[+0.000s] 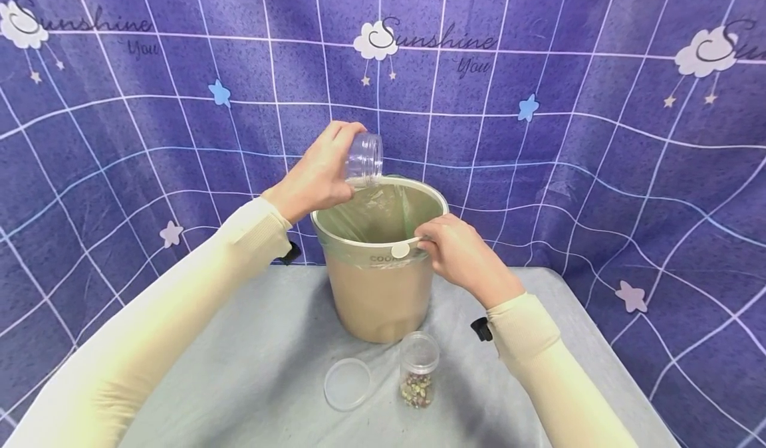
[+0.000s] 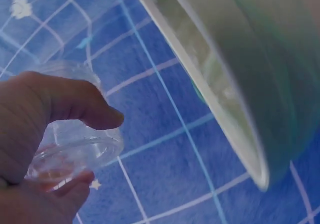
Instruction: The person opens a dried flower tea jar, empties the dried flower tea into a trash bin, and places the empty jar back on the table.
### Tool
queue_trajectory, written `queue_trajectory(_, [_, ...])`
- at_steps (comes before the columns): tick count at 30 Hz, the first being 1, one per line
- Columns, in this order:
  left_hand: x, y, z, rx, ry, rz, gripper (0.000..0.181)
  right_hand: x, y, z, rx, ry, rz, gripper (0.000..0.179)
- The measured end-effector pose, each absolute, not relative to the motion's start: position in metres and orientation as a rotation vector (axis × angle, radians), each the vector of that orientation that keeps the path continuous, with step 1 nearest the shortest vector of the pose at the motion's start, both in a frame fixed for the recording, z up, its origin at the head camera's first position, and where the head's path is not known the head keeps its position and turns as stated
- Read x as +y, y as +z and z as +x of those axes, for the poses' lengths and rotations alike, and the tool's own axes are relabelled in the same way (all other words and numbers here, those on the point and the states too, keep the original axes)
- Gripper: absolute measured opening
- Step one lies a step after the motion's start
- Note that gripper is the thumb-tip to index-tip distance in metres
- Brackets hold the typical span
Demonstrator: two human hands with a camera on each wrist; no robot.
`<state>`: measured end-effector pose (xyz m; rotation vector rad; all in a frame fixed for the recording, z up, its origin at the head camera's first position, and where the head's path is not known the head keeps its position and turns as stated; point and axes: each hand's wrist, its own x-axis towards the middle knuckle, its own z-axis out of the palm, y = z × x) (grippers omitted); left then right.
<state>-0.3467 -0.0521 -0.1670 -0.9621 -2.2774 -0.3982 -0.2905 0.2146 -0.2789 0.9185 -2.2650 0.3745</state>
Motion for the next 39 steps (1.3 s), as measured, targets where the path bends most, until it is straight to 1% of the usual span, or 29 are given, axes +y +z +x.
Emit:
queue_trajectory(6, [-0.049, -0.169, -0.334, -2.343, -0.65, -0.767, 0.097, 0.214, -0.278, -0.29, -2.269, 0.379, 0.919, 0.012])
queue_trajectory(14, [-0.05, -0.17, -0.313, -2.324, -0.909, -0.591, 0.099, 0.214, -0.276, -0.289, -2.259, 0.378, 0.933, 0.013])
queue_trajectory(19, [-0.057, -0.175, -0.301, -2.256, -1.022, -0.577, 0.095, 0.214, -0.275, -0.288, -2.259, 0.391, 0.935, 0.014])
queue_trajectory(28, [-0.077, -0.191, -0.283, -2.232, -1.199, -0.528, 0.098, 0.213, -0.276, -0.289, -2.266, 0.398, 0.936, 0.014])
queue_trajectory(32, [-0.086, -0.197, -0.273, -2.229, -1.263, -0.512, 0.096, 0.213, -0.276, -0.291, -2.266, 0.397, 0.939, 0.014])
queue_trajectory(39, [-0.102, -0.21, -0.259, -2.195, -1.347, -0.563, 0.091, 0.212, -0.277, -0.29, -2.273, 0.401, 0.931, 0.014])
